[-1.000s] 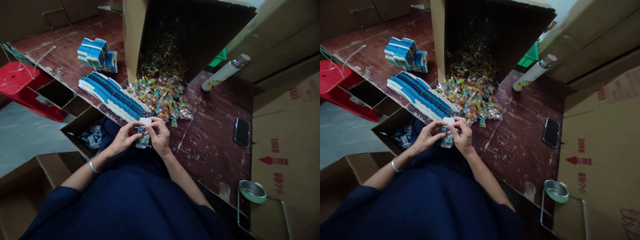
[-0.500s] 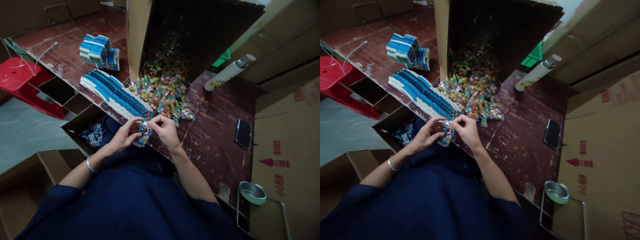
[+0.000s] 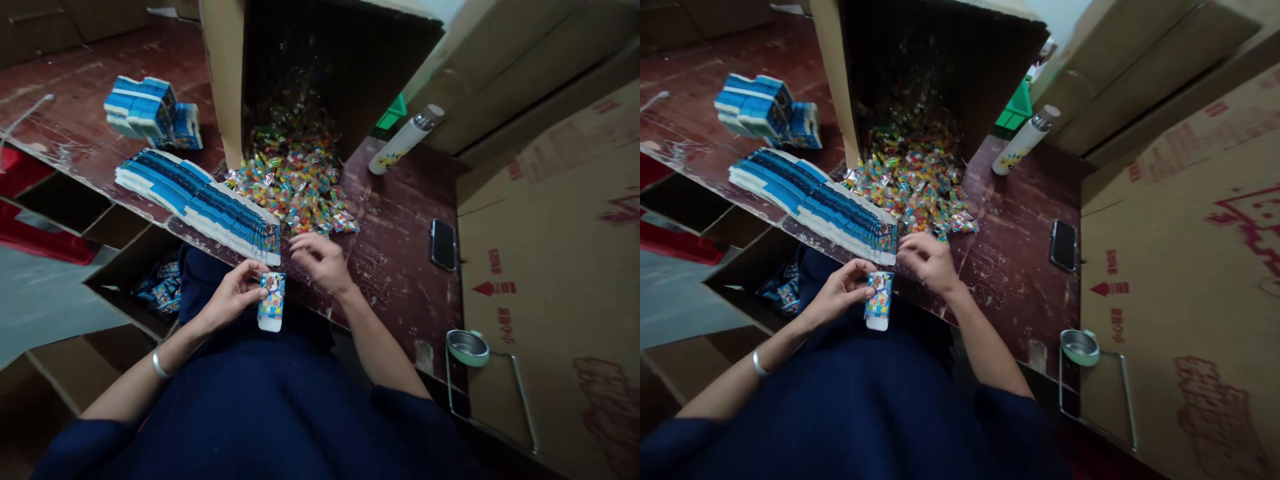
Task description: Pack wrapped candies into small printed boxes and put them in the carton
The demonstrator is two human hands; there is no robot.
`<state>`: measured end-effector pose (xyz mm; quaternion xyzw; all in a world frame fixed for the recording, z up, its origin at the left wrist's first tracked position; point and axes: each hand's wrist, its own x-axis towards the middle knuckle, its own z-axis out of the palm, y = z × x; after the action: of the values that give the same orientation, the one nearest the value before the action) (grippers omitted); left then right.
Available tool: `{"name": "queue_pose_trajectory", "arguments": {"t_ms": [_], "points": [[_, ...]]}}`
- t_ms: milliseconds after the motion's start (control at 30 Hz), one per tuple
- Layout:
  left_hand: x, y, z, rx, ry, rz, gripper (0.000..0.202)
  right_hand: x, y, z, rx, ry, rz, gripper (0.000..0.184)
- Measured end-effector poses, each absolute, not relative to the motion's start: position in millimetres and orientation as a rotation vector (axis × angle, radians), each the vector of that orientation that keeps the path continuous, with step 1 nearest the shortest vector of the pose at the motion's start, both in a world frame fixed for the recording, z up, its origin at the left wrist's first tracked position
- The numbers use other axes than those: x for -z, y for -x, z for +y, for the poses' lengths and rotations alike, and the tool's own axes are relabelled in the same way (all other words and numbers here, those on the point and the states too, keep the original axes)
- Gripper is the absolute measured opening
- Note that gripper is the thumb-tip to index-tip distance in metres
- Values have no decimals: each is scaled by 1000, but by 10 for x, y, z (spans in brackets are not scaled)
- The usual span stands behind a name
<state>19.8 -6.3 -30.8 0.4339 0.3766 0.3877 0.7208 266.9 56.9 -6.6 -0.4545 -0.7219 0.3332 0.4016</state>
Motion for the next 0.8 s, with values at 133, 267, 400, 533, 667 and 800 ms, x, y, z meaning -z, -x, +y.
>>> {"name": "queue_pose_trajectory", "arguments": {"t_ms": [133, 267, 400, 533, 667, 800], "points": [[288, 24, 34, -493, -1162, 799, 41, 167, -3518, 1181, -189, 1821, -1443, 37], [108, 359, 176, -196, -1548, 763, 54, 422, -3817, 1462, -296, 1952, -1683, 38], [10, 448, 214, -6, -1682, 662, 34, 694, -3497, 1221, -309, 1849, -1789, 42], [23, 292, 162, -113, -1553, 729, 28, 710, -3286, 921, -323, 1747, -1811, 47], [88, 131, 116, -376, -1338, 768, 39, 568, -3414, 768, -379, 1821, -1733, 46], [194, 27, 107, -548, -1232, 816, 30, 505, -3529, 715, -525, 1871, -1660, 30]]}}
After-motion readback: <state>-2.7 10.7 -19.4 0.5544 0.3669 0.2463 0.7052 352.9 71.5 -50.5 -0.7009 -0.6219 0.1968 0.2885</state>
